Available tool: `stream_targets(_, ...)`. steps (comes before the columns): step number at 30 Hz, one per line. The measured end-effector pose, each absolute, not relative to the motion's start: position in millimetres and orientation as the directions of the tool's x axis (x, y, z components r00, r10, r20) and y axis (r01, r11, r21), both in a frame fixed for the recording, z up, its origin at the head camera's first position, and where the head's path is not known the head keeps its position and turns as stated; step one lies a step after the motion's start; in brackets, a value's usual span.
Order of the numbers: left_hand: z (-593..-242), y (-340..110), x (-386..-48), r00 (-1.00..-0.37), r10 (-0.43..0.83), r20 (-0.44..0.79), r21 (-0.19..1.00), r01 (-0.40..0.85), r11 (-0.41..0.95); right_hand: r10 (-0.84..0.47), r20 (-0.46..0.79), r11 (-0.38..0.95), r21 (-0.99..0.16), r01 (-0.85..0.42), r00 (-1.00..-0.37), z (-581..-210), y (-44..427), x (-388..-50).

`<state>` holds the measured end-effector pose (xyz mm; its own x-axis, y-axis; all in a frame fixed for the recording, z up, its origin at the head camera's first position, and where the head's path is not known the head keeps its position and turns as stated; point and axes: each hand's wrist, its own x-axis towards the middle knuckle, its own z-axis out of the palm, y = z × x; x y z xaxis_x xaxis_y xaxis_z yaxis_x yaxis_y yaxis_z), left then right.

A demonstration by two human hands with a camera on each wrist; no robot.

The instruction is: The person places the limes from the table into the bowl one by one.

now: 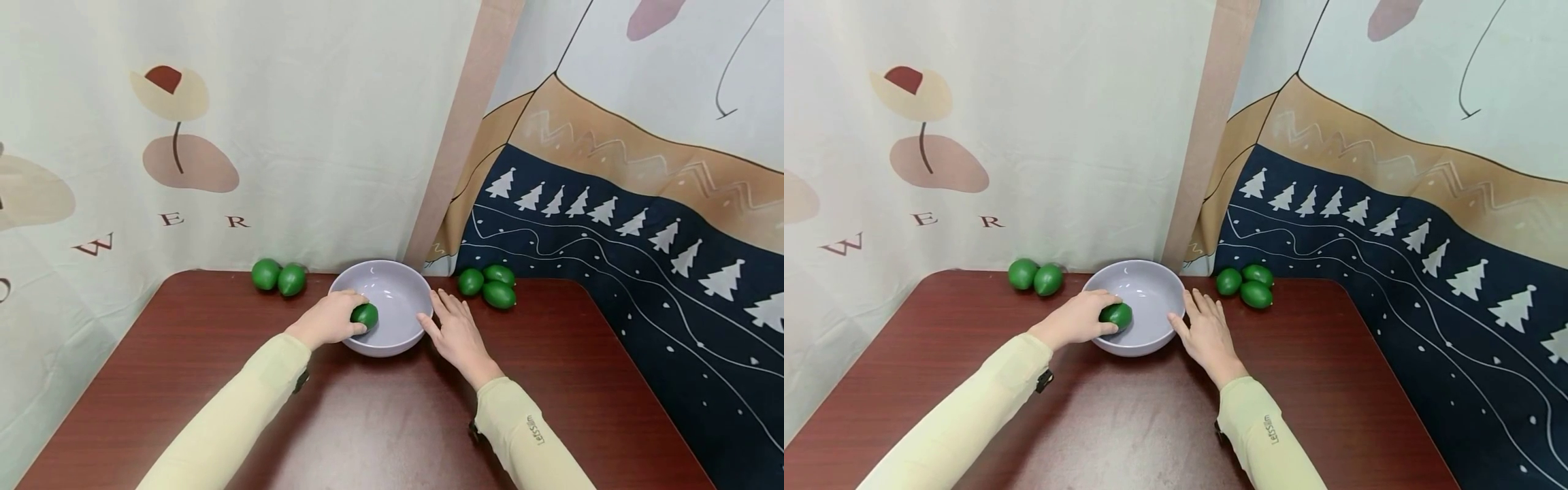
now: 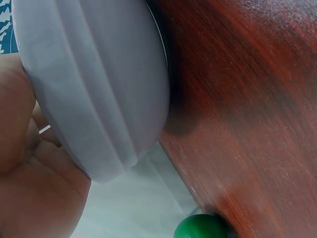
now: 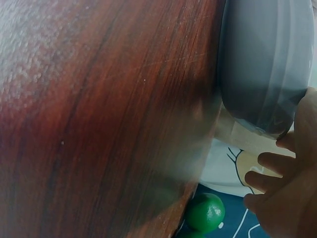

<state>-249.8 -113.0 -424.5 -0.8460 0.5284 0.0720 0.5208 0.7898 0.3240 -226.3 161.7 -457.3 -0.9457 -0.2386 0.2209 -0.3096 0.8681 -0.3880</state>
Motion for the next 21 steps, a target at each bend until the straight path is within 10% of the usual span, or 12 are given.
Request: stream_targets(21,-424.8,-125.4,-236.6,-0.833,0.49,0.257,0.411,0.553,0.725,-0.234,0.204,0.868,-0.396,-0.299,-0.951,-457.2,161.9,-226.6)
